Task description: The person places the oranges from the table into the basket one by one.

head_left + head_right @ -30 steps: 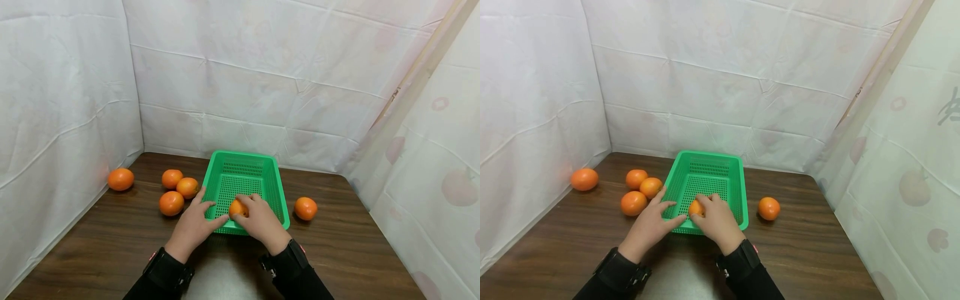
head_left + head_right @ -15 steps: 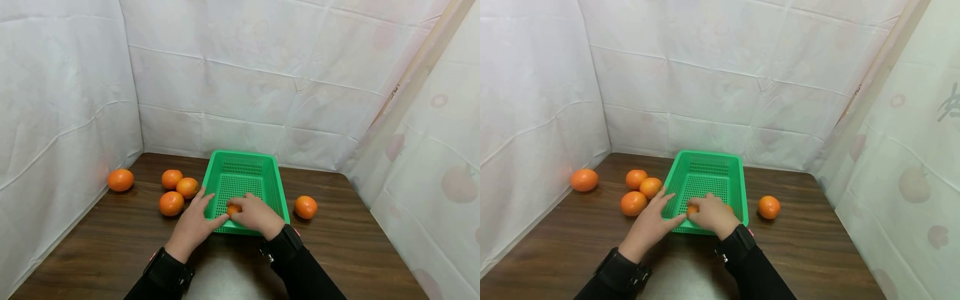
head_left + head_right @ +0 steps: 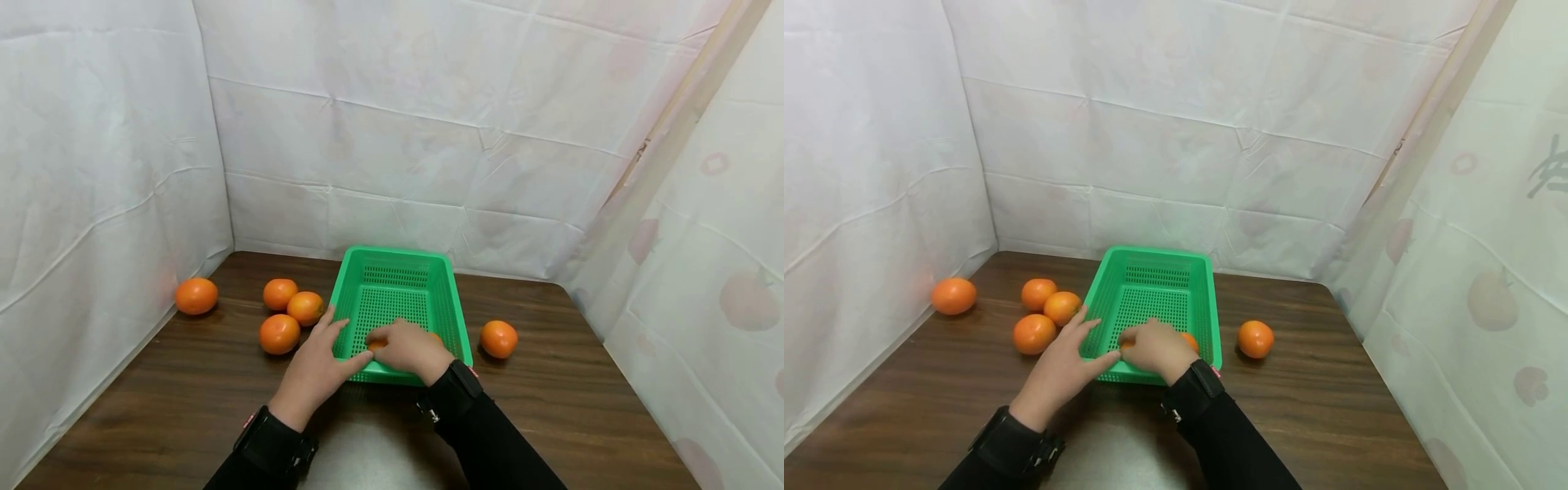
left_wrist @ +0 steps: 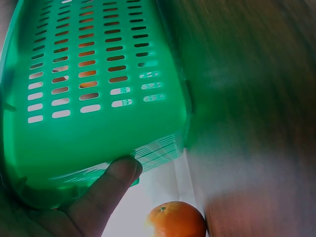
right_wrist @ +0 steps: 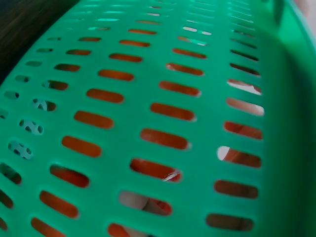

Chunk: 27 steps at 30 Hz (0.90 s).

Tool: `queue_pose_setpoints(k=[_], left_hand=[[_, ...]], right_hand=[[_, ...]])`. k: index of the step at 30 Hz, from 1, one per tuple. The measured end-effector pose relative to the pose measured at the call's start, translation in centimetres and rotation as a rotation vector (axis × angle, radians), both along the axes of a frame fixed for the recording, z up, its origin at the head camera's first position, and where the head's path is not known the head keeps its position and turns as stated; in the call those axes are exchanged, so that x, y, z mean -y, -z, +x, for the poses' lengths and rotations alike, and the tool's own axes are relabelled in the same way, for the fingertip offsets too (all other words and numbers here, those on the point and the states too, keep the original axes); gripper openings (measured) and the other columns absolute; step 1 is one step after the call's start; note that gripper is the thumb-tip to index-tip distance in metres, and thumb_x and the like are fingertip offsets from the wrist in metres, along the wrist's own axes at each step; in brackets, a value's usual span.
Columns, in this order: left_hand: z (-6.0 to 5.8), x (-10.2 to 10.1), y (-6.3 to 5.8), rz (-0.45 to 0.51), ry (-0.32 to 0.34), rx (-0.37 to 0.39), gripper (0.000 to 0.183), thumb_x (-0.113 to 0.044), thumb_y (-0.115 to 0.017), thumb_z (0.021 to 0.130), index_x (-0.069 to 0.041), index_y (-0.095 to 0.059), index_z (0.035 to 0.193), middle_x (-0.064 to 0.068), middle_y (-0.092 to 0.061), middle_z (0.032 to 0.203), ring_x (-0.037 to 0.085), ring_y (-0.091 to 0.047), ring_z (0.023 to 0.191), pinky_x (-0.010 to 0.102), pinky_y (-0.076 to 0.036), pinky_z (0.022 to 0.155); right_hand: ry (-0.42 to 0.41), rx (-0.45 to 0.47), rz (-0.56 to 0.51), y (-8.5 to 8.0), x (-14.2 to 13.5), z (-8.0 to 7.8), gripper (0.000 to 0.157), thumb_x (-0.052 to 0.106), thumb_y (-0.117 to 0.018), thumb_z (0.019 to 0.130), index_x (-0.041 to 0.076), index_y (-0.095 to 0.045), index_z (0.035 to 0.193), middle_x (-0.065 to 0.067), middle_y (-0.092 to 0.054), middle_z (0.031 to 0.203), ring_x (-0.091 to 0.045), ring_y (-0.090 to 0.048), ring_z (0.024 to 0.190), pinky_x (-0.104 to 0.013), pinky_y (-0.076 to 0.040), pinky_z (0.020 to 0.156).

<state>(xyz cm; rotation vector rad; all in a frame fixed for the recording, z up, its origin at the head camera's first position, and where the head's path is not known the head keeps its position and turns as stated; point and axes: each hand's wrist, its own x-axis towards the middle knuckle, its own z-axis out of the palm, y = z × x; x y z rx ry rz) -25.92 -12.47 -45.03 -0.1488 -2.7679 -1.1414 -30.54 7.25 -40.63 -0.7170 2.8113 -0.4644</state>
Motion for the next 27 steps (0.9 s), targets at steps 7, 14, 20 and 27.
queue_pose_setpoints(k=[7,14,20,27], left_hand=[[0.05,0.02,0.01,0.007,0.009,-0.001,0.091,-0.068,-0.073,0.091,-0.013,-0.049,0.160,0.008,-0.018,0.179,0.040,-0.042,0.155,0.060,-0.050,0.112],[0.11,0.04,-0.03,0.018,0.007,0.005,0.091,-0.067,-0.073,0.091,-0.013,-0.049,0.160,0.008,-0.017,0.180,0.040,-0.040,0.156,0.061,-0.049,0.113],[0.00,-0.02,-0.10,0.017,0.005,0.001,0.090,-0.066,-0.074,0.091,-0.013,-0.050,0.159,0.007,-0.017,0.180,0.040,-0.040,0.156,0.061,-0.049,0.113],[0.10,-0.05,0.06,0.019,0.002,0.027,0.087,-0.063,-0.075,0.092,-0.014,-0.050,0.159,0.005,-0.015,0.180,0.040,-0.039,0.157,0.062,-0.048,0.113]], right_hand=[[0.016,0.048,0.019,0.13,0.20,-0.16,0.031,0.029,-0.056,0.109,0.032,-0.077,0.132,-0.003,-0.067,0.147,-0.033,-0.046,0.153,-0.055,-0.045,0.118],[0.027,0.075,0.021,0.07,0.37,-0.24,0.035,0.025,-0.053,0.108,0.031,-0.076,0.134,-0.003,-0.067,0.148,-0.032,-0.056,0.143,-0.051,-0.048,0.114],[0.028,0.031,0.042,-0.07,0.29,-0.01,0.039,0.022,-0.051,0.109,0.028,-0.071,0.142,-0.004,-0.068,0.147,-0.030,-0.068,0.117,-0.042,-0.048,0.095],[0.044,-0.026,0.055,-0.12,0.20,0.63,0.038,0.023,-0.052,0.110,0.028,-0.070,0.143,-0.011,-0.066,0.146,-0.030,-0.063,0.115,-0.048,-0.047,0.104]])
